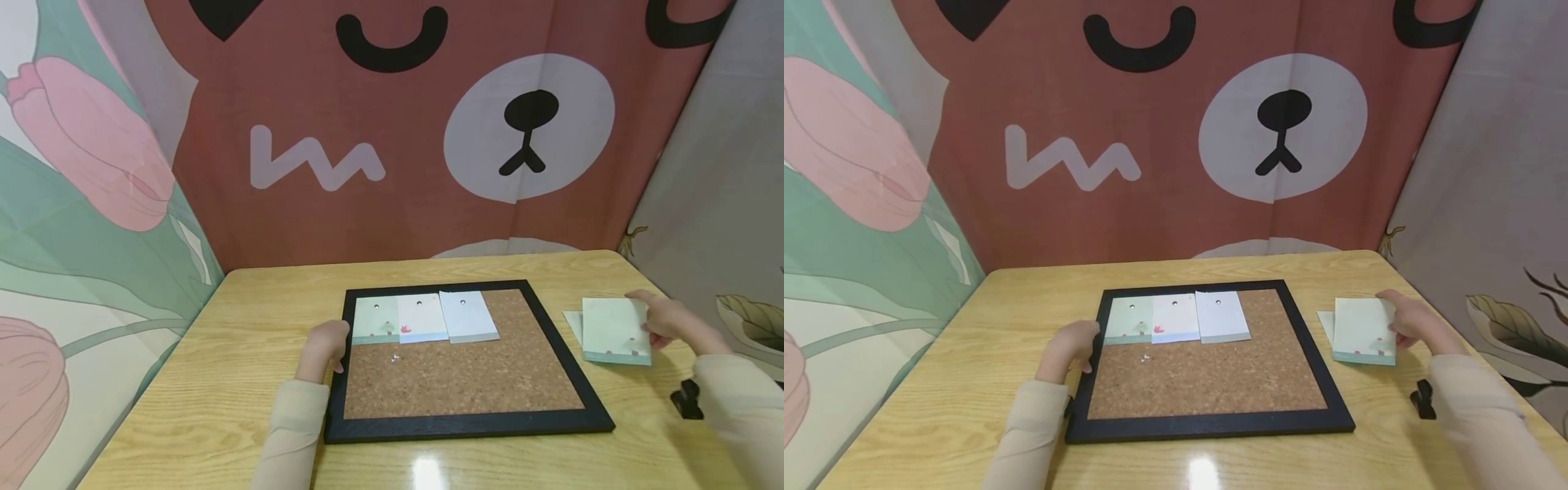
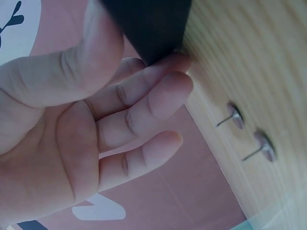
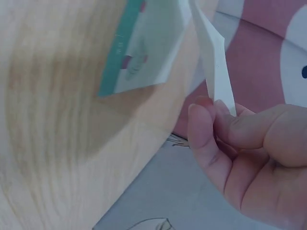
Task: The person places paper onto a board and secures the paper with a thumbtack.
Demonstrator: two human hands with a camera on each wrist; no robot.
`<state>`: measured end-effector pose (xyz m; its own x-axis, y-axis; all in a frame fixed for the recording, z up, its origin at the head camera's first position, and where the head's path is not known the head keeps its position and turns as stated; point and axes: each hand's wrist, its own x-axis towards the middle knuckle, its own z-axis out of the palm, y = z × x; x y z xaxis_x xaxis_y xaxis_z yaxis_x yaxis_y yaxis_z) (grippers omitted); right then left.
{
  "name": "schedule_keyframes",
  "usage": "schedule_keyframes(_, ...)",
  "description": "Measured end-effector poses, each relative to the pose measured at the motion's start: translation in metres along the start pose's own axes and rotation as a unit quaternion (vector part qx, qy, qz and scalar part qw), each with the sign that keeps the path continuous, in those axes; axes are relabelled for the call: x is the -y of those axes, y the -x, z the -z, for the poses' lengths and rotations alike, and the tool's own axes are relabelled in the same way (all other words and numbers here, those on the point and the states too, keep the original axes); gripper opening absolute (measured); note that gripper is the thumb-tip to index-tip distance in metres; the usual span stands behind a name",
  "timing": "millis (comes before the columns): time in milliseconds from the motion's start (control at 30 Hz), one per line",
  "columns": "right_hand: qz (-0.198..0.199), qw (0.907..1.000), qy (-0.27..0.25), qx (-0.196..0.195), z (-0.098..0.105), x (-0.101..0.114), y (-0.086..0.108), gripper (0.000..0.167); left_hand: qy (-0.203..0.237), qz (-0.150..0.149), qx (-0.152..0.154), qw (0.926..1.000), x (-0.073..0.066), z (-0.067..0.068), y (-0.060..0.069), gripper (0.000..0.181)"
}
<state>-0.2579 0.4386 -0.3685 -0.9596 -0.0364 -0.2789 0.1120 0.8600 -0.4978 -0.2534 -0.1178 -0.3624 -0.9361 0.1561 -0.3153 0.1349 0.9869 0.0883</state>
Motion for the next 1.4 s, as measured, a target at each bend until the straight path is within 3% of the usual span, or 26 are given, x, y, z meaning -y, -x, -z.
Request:
schedule_keyframes(133, 0.033, 0.9989, -0.011, -0.031, 0.003, -0.014, -0.010, 0.070, -0.003, -0.003, -0.005, 1.0000, 0.000, 0.000, 0.001, 0.039)
schedule_keyframes(233, 0.046, 0.9980, -0.015, -0.040, 0.003, -0.006, -0.006, 0.075, -0.008, -0.007, -0.007, 0.9999, 0.001, 0.000, 0.001, 0.039)
schedule_keyframes(467, 0.078, 0.9963, -0.025, -0.028, 0.002, 0.032, 0.019, 0.057, -0.012, -0.007, -0.008, 0.9999, 0.000, 0.000, 0.002, 0.039)
schedule_keyframes(700, 0.121, 0.9915, -0.039, -0.028, -0.006, 0.043, 0.020, 0.052, -0.011, -0.002, -0.005, 0.9999, -0.001, 0.000, 0.002, 0.038)
schedule_keyframes(1033, 0.130, 0.9894, -0.066, 0.006, -0.025, 0.065, 0.010, 0.051, 0.000, 0.003, -0.007, 1.0000, -0.003, 0.000, 0.003, 0.037)
schedule_keyframes(1400, 0.139, 0.9869, -0.080, 0.009, -0.041, 0.085, 0.005, 0.051, -0.007, 0.004, -0.008, 0.9999, -0.001, -0.002, 0.002, 0.039)
